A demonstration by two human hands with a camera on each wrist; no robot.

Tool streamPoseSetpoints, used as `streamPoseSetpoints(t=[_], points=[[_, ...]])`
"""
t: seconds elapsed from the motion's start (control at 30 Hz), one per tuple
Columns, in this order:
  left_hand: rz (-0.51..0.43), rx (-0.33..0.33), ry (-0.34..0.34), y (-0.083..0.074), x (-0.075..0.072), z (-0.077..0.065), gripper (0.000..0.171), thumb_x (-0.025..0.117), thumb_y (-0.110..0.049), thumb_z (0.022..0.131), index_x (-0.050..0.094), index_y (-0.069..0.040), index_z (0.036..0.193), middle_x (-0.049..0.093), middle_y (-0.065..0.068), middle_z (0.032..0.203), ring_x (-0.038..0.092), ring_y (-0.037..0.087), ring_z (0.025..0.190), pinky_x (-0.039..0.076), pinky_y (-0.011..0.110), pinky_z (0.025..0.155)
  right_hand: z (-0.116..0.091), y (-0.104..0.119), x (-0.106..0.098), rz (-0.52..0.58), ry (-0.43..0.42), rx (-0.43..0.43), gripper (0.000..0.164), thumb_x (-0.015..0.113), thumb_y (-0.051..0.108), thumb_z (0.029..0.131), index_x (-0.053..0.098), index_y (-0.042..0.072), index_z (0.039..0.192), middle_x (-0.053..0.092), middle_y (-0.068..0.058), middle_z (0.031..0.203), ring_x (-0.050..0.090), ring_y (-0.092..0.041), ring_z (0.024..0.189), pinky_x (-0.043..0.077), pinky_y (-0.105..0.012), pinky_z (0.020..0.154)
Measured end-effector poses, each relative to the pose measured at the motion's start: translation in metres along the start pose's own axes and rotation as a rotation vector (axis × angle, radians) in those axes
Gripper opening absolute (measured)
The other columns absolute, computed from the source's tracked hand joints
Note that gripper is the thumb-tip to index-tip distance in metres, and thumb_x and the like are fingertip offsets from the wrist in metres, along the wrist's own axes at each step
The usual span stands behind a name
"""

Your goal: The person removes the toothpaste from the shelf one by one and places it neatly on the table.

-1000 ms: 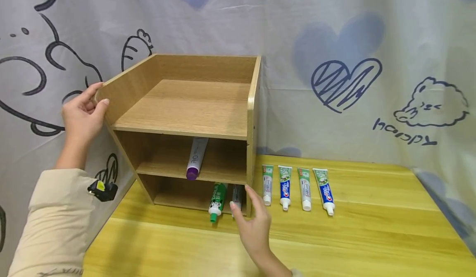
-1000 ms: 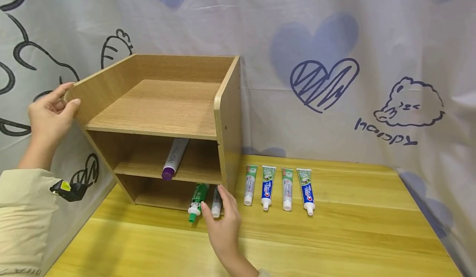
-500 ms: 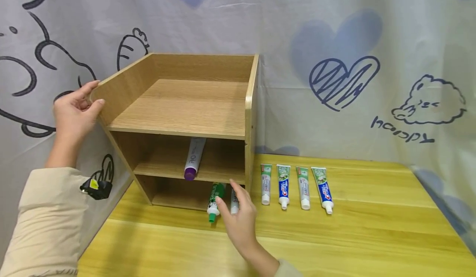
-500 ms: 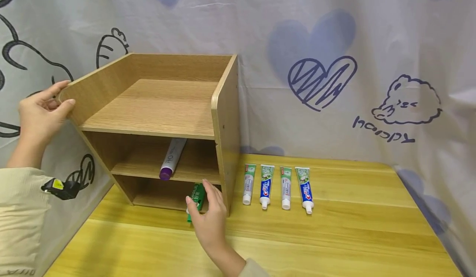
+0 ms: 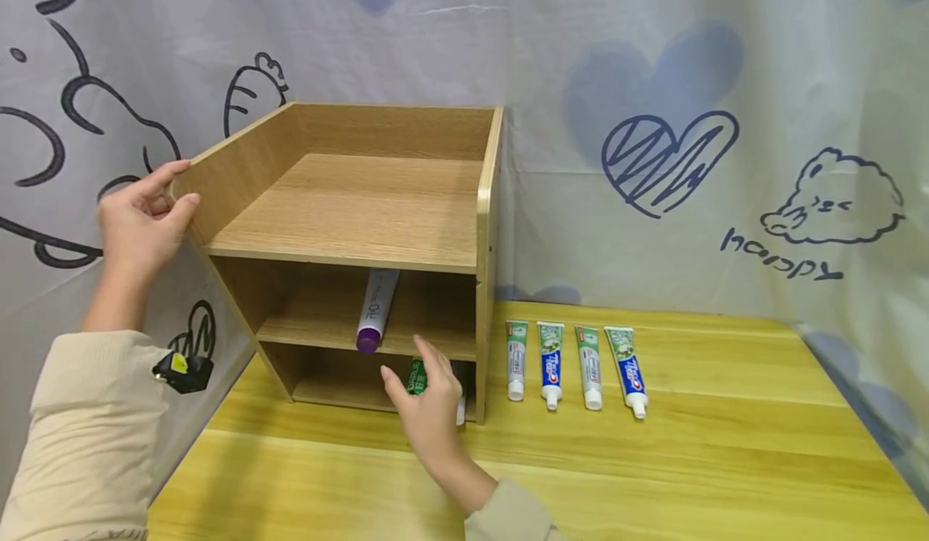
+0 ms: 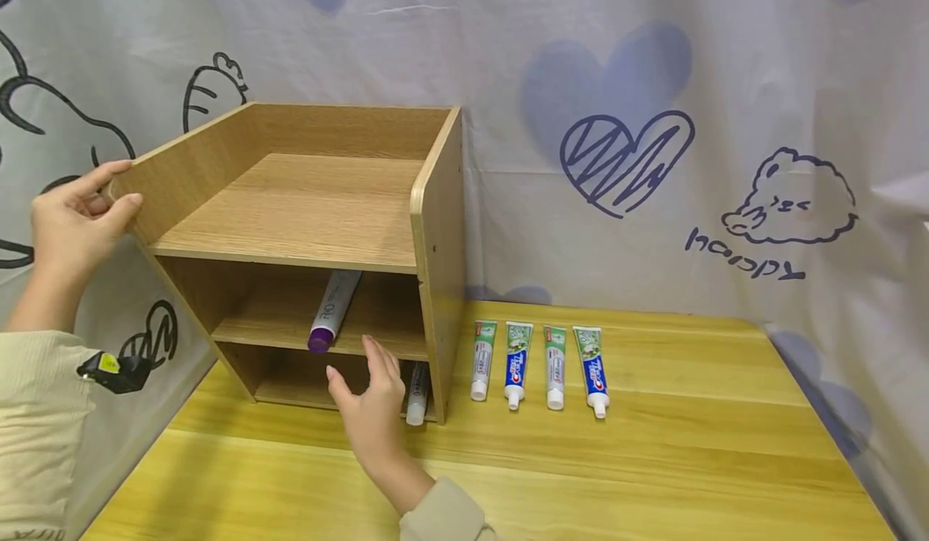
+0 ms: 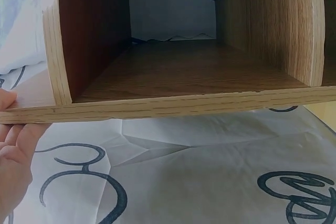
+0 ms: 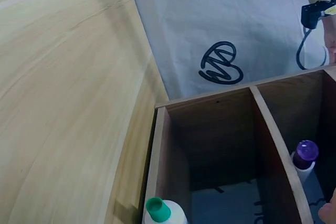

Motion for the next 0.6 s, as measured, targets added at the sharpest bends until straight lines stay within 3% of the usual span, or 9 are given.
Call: streamPoseSetpoints(t=[0.13,0.37,0.6], points=[[-0.009,-0.010,-0.004,0.000,-0.001,-0.001,0.038,0.060,-0.001,0.081,0.067,-0.019,0.114,0.037,-0.022,0.043,0.033,-0.011,0.038,0.024,0.009,0.036,0.004,-0.001,0.012,-0.025,0.005,-0.010,0.049,0.072,0.015,0.078,0.057,-0.011,0.116,0.061,-0.024,0.115,0.058,-0.036,0.110,0.049,-0.044,0.092],[-0.062,-0.025,0.015,0.001,-0.001,0.001,0.040,0.058,0.001,0.081,0.065,-0.014,0.117,0.049,-0.030,0.051,0.046,-0.015,0.048,0.033,0.003,0.041,0.015,0.000,0.025,-0.057,-0.018,-0.057,0.049,0.075,0.015,0.074,0.059,-0.011,0.112,0.063,-0.023,0.112,0.060,-0.035,0.106,0.050,-0.041,0.092],[0.003,0.024,0.005,0.002,-0.001,-0.001,0.038,0.058,0.000,0.081,0.063,-0.005,0.119,0.039,-0.025,0.044,0.036,-0.012,0.041,0.028,0.005,0.039,0.020,0.003,0.038,-0.114,-0.001,-0.042,0.048,0.078,0.015,0.071,0.062,-0.012,0.108,0.064,-0.024,0.108,0.061,-0.033,0.103,0.052,-0.040,0.089]])
Point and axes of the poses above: each hand's wrist, its own z-axis towards the middle knuckle, its own x-axis out of the palm, y = z × x, the point moved 6 cm from there along z, towards the middle knuckle
